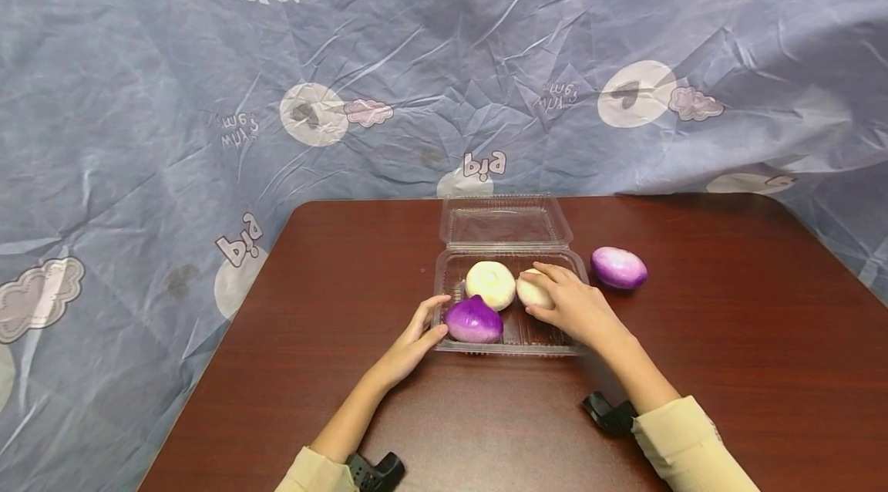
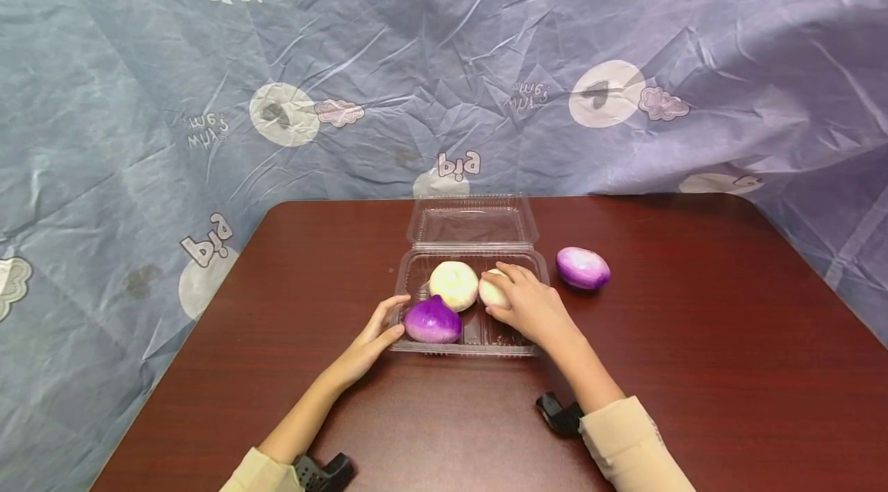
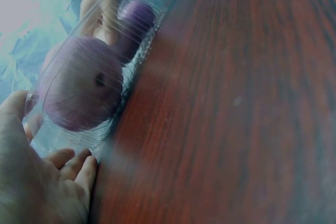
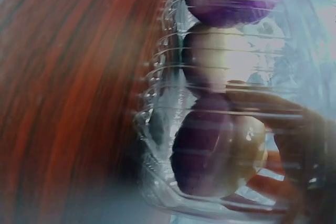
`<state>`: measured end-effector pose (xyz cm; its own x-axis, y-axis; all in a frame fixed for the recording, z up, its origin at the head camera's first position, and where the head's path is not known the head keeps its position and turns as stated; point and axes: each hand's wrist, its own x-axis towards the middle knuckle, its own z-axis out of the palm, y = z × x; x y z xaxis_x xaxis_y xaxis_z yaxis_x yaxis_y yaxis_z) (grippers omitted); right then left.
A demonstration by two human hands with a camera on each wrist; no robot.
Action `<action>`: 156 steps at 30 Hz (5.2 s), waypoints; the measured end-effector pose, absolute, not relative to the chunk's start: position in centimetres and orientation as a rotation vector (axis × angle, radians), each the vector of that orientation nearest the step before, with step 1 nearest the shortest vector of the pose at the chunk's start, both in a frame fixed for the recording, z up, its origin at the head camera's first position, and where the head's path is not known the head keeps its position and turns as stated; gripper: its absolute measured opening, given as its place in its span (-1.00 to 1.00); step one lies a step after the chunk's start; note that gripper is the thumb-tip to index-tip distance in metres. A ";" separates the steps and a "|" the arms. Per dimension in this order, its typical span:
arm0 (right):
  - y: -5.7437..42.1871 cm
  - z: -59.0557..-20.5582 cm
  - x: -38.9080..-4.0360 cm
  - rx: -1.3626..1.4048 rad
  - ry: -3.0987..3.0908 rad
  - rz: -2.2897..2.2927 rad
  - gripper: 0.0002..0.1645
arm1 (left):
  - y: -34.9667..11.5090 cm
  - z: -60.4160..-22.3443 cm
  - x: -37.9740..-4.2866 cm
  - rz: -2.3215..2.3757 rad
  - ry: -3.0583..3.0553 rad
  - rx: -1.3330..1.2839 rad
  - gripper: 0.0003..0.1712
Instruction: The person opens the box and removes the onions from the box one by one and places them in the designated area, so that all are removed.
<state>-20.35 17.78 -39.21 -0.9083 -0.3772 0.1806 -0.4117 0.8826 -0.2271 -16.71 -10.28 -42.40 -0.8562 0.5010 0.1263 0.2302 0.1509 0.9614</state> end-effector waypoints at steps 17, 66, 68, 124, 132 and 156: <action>18.5 -37.0 -18.3 0.625 -2.788 0.432 -0.39 | -10.3 -42.4 -16.7 1.771 2.196 0.700 -0.44; 30.4 -37.3 -21.3 -0.022 -2.588 0.681 -0.35 | -10.3 -42.5 -16.8 1.769 2.185 0.693 -0.43; 30.9 -37.7 -21.5 -0.041 -2.610 0.687 -0.34 | -10.3 -42.5 -16.8 1.769 2.184 0.694 -0.43; 31.8 -39.3 -20.9 0.131 -2.700 0.576 -0.38 | -10.3 -42.3 -16.7 1.764 2.205 0.682 -0.45; 28.5 -37.5 -20.2 0.098 -2.606 0.603 -0.53 | -10.3 -42.4 -16.7 1.777 2.181 0.682 -0.45; 18.8 -36.5 -17.7 0.478 -2.442 0.533 -0.46 | -10.3 -42.4 -16.7 1.781 2.186 0.686 -0.45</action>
